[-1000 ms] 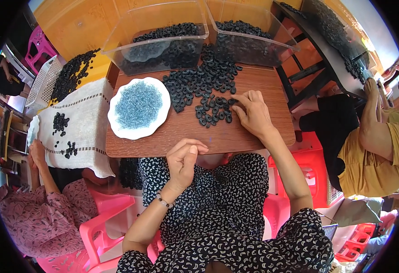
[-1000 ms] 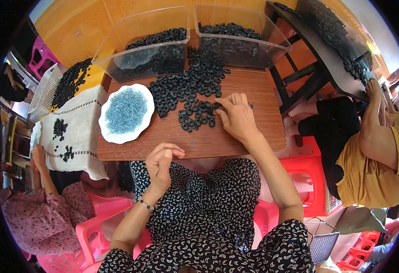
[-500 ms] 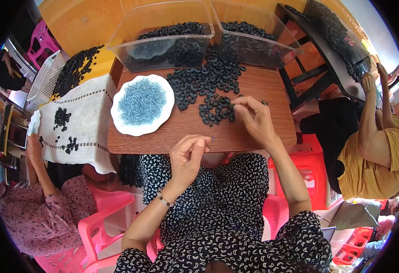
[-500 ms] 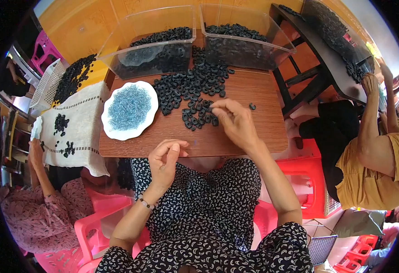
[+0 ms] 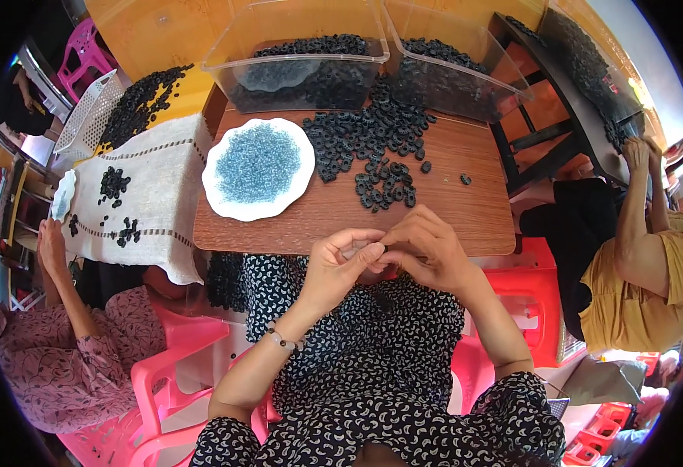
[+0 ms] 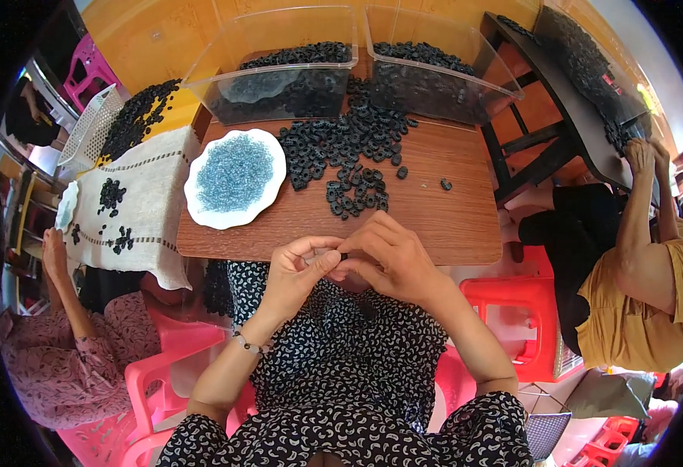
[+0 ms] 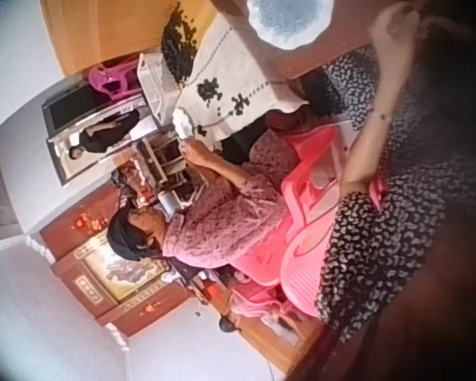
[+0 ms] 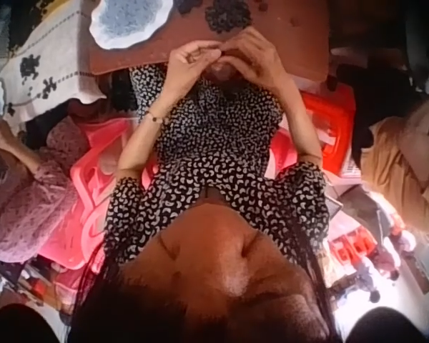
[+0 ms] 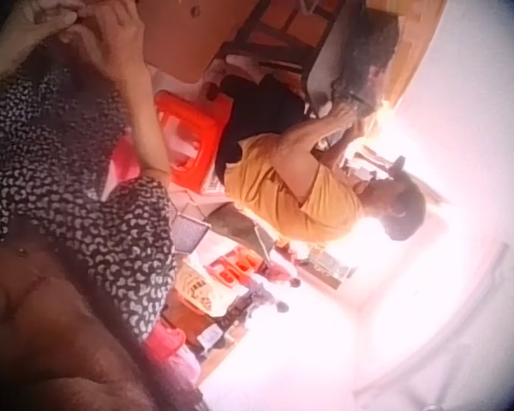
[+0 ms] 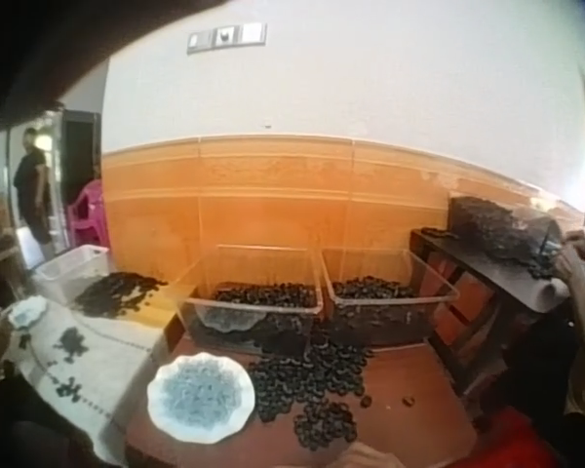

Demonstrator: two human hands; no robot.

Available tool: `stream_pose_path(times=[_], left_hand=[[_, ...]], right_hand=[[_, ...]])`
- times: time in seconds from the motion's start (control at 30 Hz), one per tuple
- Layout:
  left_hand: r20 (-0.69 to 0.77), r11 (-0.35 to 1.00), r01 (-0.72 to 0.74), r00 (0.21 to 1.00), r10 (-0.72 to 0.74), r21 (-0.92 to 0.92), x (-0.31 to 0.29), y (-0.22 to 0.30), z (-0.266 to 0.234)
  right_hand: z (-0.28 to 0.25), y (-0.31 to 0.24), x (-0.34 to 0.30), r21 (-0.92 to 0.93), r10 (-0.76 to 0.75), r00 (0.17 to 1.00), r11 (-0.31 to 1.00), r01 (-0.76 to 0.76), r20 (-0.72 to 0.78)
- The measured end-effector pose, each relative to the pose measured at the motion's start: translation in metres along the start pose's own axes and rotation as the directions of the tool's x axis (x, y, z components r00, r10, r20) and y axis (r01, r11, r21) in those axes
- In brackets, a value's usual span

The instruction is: The person takes black plastic components from a container onto the table, assembles them by inserting small pieces together by hand, and sweeps the assembled pieces into a bowl.

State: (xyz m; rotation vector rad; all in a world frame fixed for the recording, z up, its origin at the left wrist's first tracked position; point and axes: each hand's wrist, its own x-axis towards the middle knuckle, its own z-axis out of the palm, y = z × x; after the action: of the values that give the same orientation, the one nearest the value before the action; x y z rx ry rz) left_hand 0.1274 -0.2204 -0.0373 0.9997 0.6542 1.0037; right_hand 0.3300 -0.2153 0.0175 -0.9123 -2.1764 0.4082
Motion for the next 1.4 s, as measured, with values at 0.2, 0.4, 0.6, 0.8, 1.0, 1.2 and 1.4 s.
stream_pose_path(times=[0.2,0.4,0.6,0.8,1.0,1.2,1.4], left_hand=[[-0.162,0.989,-0.055,0.986,0.032,-0.138,0.002,0.004,-0.003],[-0.258,0.978,-0.124,0.963,0.079,-0.165,0.0,0.006,-0.004],[-0.426,0.954,-0.299,0.864,0.268,-0.006,-0.003,0.005,-0.004],[-0.509,0.928,-0.372,0.796,0.328,0.016,0.001,0.002,-0.015],[-0.548,0.928,-0.373,0.781,0.298,-0.028,0.003,0.011,-0.022],[-0.527,0.913,-0.403,0.789,0.314,-0.059,0.002,0.009,-0.025],[-0.537,0.913,-0.406,0.78,0.322,-0.042,0.003,0.009,-0.027]], right_hand=[[-0.003,0.022,0.023,0.042,0.167,0.984,0.985,-0.17,0.064],[0.013,0.027,0.041,-0.167,0.14,0.988,0.978,-0.128,0.065],[0.045,0.033,0.096,-0.104,0.034,0.996,0.994,-0.026,0.077],[0.081,0.047,0.138,-0.089,0.02,0.991,0.996,-0.008,0.13],[0.094,0.067,0.167,-0.155,0.124,0.983,0.983,-0.102,0.135],[0.108,0.05,0.17,-0.069,0.061,0.984,0.996,-0.05,0.168],[0.115,0.057,0.169,-0.119,0.15,0.968,0.985,-0.128,0.201]])
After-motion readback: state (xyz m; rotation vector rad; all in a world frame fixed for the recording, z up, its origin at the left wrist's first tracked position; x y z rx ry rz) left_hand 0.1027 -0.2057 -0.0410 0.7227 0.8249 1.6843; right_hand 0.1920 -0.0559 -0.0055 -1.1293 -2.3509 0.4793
